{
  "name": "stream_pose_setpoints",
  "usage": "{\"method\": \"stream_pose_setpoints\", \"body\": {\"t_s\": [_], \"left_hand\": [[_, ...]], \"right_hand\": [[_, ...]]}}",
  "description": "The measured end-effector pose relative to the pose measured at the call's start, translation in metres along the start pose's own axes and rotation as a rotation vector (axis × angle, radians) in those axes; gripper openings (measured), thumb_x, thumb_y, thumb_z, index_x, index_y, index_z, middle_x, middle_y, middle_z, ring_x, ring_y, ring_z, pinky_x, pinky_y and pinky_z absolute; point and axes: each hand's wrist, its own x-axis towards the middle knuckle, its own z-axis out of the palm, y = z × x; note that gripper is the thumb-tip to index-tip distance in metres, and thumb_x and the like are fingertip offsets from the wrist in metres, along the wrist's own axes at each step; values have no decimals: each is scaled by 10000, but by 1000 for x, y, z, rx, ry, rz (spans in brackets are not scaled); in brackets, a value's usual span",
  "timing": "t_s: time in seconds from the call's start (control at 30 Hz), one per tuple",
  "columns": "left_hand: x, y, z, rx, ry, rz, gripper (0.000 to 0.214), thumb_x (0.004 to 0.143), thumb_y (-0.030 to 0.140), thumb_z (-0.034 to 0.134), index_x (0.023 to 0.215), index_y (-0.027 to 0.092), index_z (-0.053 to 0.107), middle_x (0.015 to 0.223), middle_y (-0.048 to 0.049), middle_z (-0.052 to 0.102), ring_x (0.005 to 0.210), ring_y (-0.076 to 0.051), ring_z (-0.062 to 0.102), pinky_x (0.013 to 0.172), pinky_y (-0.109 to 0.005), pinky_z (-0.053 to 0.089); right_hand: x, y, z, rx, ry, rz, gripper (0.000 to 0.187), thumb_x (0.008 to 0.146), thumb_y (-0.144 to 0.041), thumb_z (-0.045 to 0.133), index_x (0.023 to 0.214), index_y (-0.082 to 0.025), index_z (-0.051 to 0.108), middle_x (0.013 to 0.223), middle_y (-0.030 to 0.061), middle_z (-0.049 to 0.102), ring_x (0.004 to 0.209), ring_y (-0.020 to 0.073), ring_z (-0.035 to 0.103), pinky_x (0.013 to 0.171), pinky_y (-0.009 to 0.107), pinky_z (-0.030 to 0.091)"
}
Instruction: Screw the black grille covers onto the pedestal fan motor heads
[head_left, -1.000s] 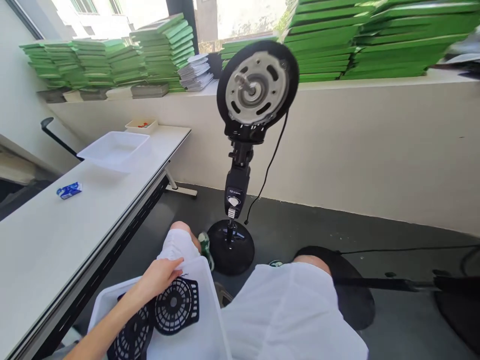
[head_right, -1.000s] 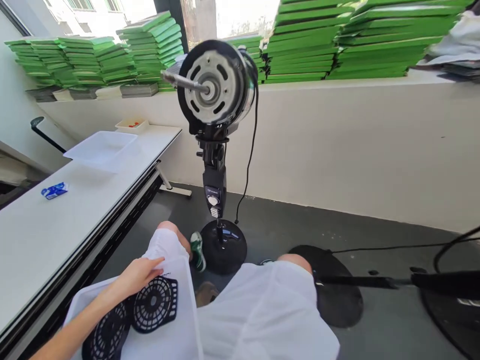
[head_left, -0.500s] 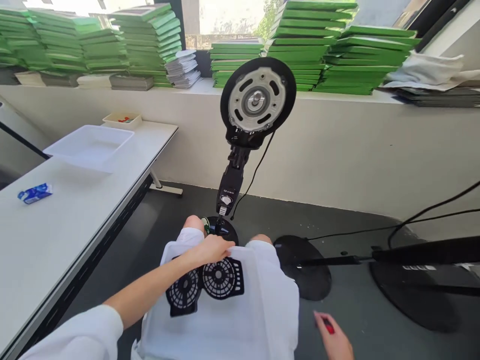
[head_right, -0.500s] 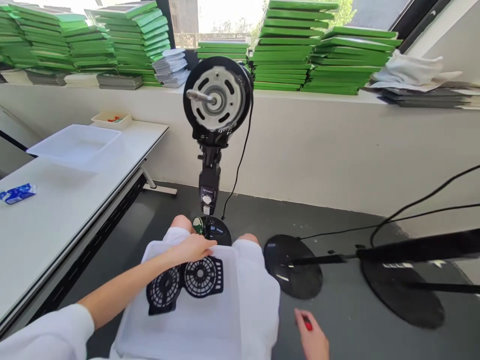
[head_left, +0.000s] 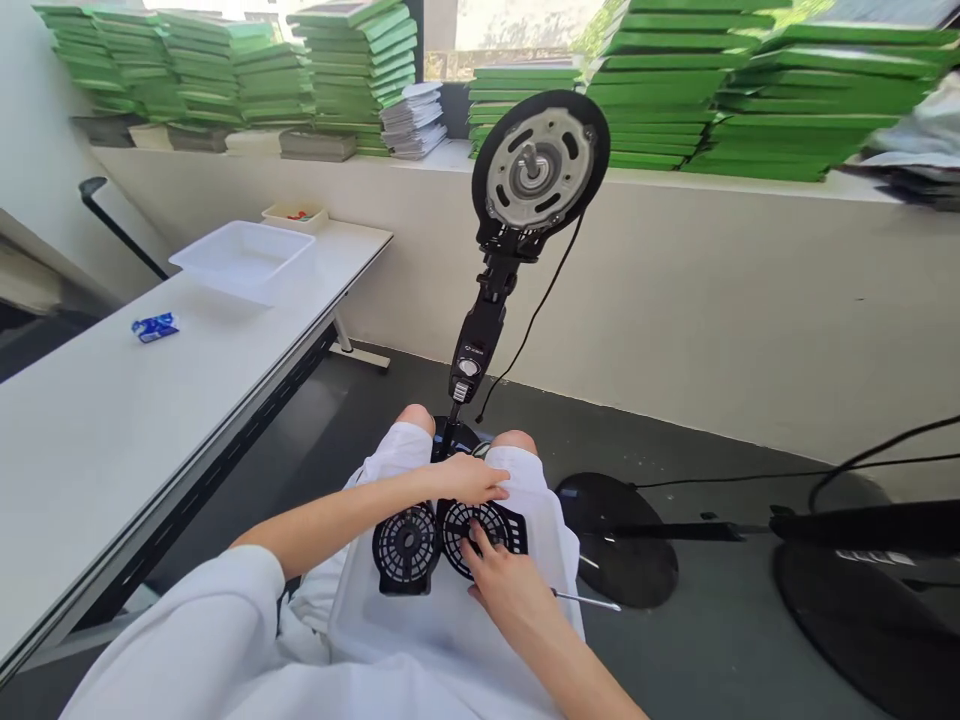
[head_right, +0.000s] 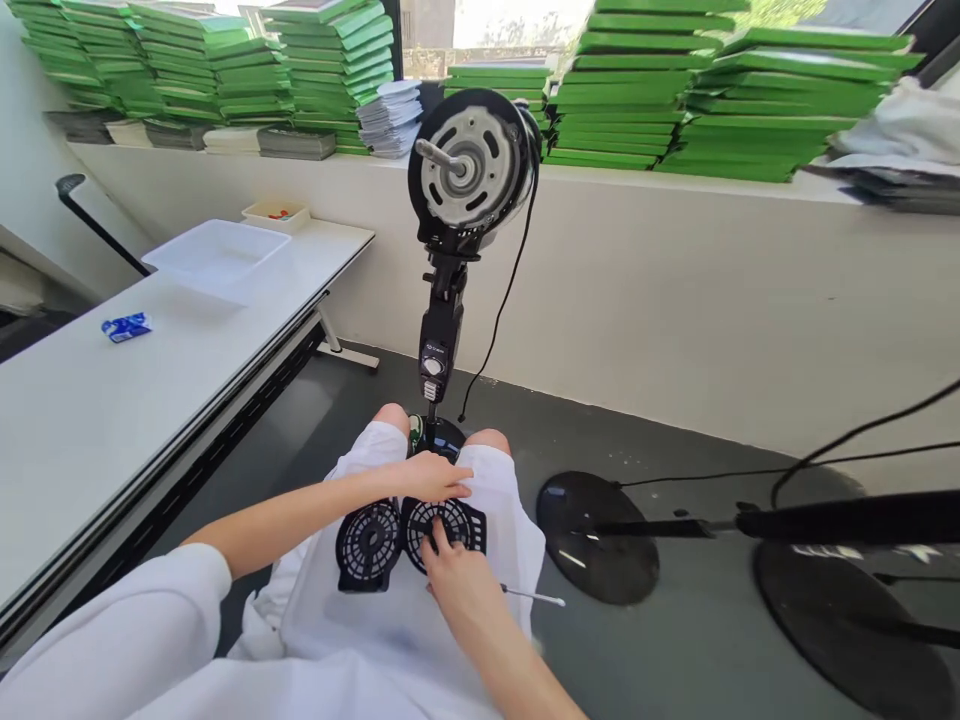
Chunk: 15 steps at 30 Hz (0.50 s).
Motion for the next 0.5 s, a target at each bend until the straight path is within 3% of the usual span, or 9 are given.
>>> {"method": "stream_pose_setpoints", "body": {"t_s": [0.1,0.23,0.3,0.4,0.5], "left_hand": [[-5,-23,-9,-52,-86,23,460,998,589,507,1274,242,630,1227,-80,756,1099,-259,716,895,-303,511],[-26,-55,-16,-81,-134,1,255,974,420,616,1101,215,698,1083,-36,779,996,-212,719,807,-236,483],[-37,-63,-17,-87,-111,-32,225,979,379,608,1092,209,701,1039,-42,780,972,-222,720,794,-244,479],[-47,-66,-13,-101,-49,-97,318,1006,451,554,1123,195,703,1007,-75,779,955,-264,727,797,-286,495],[-50,-65,-7,-156,102,-121,447,1026,530,488,1275,200,660,1185,-117,759,1095,-299,708,917,-346,510]], "right_hand": [[0,1,18,-10,24,-60,381,730,27,605,1051,-164,681,1301,210,697,680,242,722,499,329,545],[-10,17,19,28,103,-147,321,755,27,564,983,-180,651,1282,188,713,723,225,714,511,314,528],[-12,23,16,45,152,-161,292,773,10,574,986,-177,640,1249,180,729,728,211,705,508,304,507],[-12,29,8,77,236,-149,242,804,-34,598,1003,-170,624,1162,147,757,771,206,700,542,305,499],[-15,37,-9,112,306,-101,218,821,-58,589,1003,-177,600,1078,101,760,807,204,695,597,317,501]]}}
